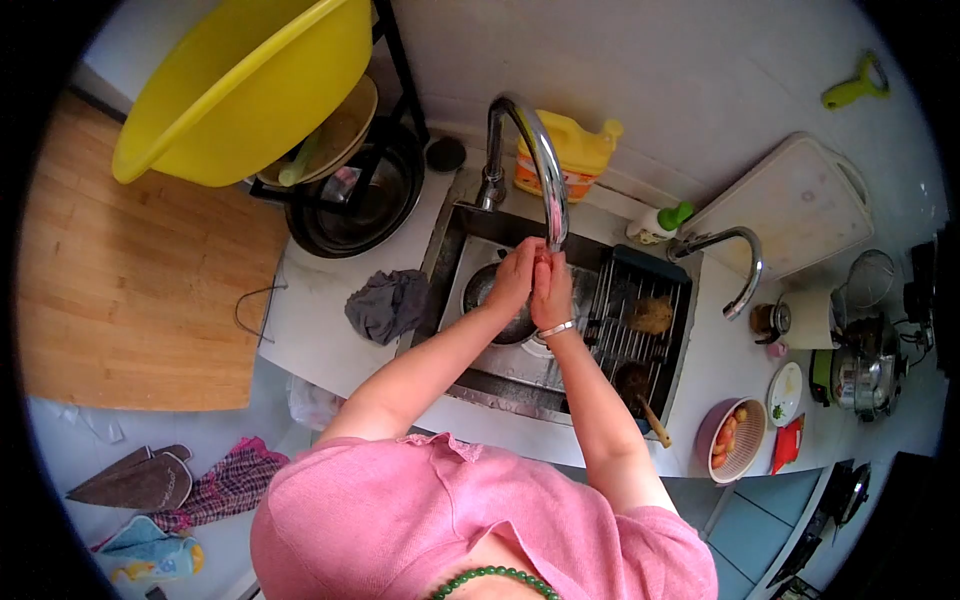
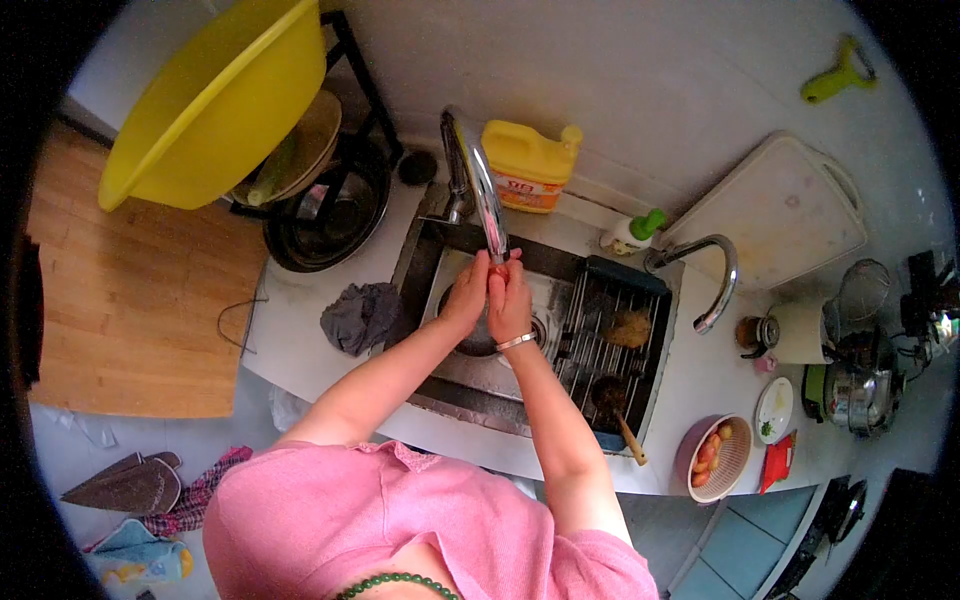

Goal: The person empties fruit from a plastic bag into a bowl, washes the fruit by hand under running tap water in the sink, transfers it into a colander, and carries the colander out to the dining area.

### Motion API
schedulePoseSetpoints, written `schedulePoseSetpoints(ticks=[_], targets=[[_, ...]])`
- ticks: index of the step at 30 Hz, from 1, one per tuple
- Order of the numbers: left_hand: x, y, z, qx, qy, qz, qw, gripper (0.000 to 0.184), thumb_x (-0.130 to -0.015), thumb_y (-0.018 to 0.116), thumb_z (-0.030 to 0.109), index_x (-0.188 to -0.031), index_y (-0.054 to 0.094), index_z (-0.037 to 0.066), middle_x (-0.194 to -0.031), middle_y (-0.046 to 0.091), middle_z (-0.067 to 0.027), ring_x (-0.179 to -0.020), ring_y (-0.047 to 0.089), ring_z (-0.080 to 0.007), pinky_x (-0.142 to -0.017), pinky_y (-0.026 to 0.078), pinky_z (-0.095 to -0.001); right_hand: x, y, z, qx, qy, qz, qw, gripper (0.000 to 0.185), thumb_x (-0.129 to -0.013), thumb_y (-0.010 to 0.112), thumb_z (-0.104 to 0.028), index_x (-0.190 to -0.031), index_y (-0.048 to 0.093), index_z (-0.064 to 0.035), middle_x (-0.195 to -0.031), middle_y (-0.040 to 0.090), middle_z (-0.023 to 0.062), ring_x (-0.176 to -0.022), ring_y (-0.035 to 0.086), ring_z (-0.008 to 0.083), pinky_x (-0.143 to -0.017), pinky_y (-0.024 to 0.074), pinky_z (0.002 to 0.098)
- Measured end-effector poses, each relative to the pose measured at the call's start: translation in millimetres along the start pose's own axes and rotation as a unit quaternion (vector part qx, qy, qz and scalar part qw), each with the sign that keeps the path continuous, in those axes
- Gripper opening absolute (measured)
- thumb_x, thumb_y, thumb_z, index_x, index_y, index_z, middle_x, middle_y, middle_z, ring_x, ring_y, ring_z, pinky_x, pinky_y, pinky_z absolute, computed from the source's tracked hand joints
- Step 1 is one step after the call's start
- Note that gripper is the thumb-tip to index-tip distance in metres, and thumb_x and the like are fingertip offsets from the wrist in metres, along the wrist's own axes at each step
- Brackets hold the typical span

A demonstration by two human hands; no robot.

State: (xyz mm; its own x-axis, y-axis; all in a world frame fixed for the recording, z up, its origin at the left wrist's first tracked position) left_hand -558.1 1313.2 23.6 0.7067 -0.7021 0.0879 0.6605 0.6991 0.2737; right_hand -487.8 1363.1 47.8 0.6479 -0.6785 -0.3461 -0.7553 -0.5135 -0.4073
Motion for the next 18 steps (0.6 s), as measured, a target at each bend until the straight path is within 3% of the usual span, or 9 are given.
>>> schedulePoseSetpoints(ticks=[1,3,4,7,9,10,12,16,18], targets=[[4.1,2.7,17.2,-0.106,0.128,-0.001,0.986,0.020,-0.087,0.046,0.019,-0.093,0.049,0.002,-0.085,0.055,-0.0109,-0.079,0.055,-0.0225,-0.073,0.042,-0.0303,1.3,4.9,9.2,-0.055,0.007,0.022,0.998,0.036,-0.089,0.033,-0.038,-0.092,0.046,-0.0040,-0.074,0.057,0.0134,-0.061,0.053,0.0341,-0.055,0.0410,0.0416],[13.0,5.1,37.9,-0.221,0.133,-0.058,0.964,0.020,-0.085,0.048,0.018,-0.096,0.049,0.002,-0.091,0.056,-0.0126,-0.081,0.056,-0.0251,-0.073,0.043,-0.0330,4.5,2.0,18.9,-0.108,0.016,0.044,0.993,0.041,-0.088,0.035,-0.045,-0.094,0.045,-0.0056,-0.070,0.056,0.0075,-0.055,0.053,0.0278,-0.051,0.0410,0.0377],[16.8,8.0,41.5,-0.333,0.138,-0.112,0.926,0.021,-0.084,0.051,0.017,-0.099,0.049,0.002,-0.096,0.056,-0.0142,-0.083,0.056,-0.0278,-0.072,0.043,-0.0356,9.6,10.4,42.2,-0.320,0.238,-0.048,0.916,0.046,-0.087,0.034,-0.051,-0.097,0.045,-0.0075,-0.070,0.054,0.0033,-0.054,0.051,0.0216,-0.051,0.0403,0.0323],[18.9,3.9,37.5,-0.330,0.200,-0.132,0.913,0.025,-0.080,0.054,0.012,-0.102,0.046,0.003,-0.093,0.056,-0.0135,-0.082,0.056,-0.0269,-0.073,0.043,-0.0312,24.5,27.6,49.8,-0.493,0.435,-0.198,0.727,0.056,-0.084,0.027,-0.062,-0.107,0.043,-0.0133,-0.067,0.048,-0.0037,-0.054,0.047,0.0093,-0.052,0.0371,0.0195],[20.1,5.6,33.3,-0.297,0.176,-0.103,0.933,0.023,-0.082,0.053,0.014,-0.101,0.047,0.002,-0.093,0.057,-0.0132,-0.082,0.056,-0.0255,-0.073,0.043,-0.0308,17.1,28.4,46.7,-0.433,0.387,-0.025,0.814,0.053,-0.089,0.022,-0.054,-0.101,0.049,-0.0093,-0.066,0.053,0.0020,-0.059,0.051,0.0150,-0.056,0.0401,0.0251],[19.9,5.8,30.1,-0.263,0.152,-0.072,0.950,0.021,-0.084,0.051,0.015,-0.099,0.048,0.002,-0.093,0.057,-0.0129,-0.082,0.057,-0.0241,-0.073,0.043,-0.0304,17.9,28.7,47.1,-0.433,0.387,-0.026,0.814,0.053,-0.089,0.022,-0.054,-0.101,0.049,-0.0093,-0.066,0.053,0.0020,-0.059,0.051,0.0150,-0.056,0.0401,0.0251],[18.6,9.0,20.2,-0.200,0.112,-0.020,0.973,0.021,-0.086,0.048,0.017,-0.098,0.050,0.001,-0.092,0.058,-0.0122,-0.083,0.056,-0.0225,-0.074,0.043,-0.0301,8.3,12.0,32.8,-0.101,0.177,-0.003,0.979,0.052,-0.092,0.023,-0.044,-0.091,0.055,-0.0038,-0.072,0.059,0.0087,-0.066,0.055,0.0210,-0.061,0.0420,0.0313],[16.9,9.3,-2.6,0.047,-0.049,0.091,0.994,0.024,-0.089,0.041,0.019,-0.097,0.053,0.000,-0.088,0.059,-0.0112,-0.086,0.056,-0.0190,-0.076,0.043,-0.0289,8.1,8.6,17.6,-0.114,0.147,0.006,0.983,0.052,-0.093,0.022,-0.036,-0.084,0.059,-0.0001,-0.080,0.061,0.0140,-0.072,0.056,0.0248,-0.067,0.0421,0.0346],[14.7,8.0,2.5,0.016,0.011,0.071,0.997,0.022,-0.089,0.041,0.020,-0.089,0.052,0.001,-0.083,0.058,-0.0089,-0.080,0.054,-0.0172,-0.071,0.042,-0.0293,9.3,9.0,23.0,-0.155,0.214,0.018,0.964,0.053,-0.093,0.022,-0.038,-0.089,0.058,-0.0001,-0.079,0.060,0.0136,-0.071,0.056,0.0238,-0.067,0.0423,0.0325]])
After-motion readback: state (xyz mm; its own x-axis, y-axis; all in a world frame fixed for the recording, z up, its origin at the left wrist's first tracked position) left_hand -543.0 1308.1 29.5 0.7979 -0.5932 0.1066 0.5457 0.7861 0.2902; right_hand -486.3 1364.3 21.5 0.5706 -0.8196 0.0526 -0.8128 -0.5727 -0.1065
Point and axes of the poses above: each hand's wrist, its own x-axis away from the middle knuckle, its own y-axis out of the palm, z = x × y, the point moved 5 cm from there along -x, towards the middle knuckle
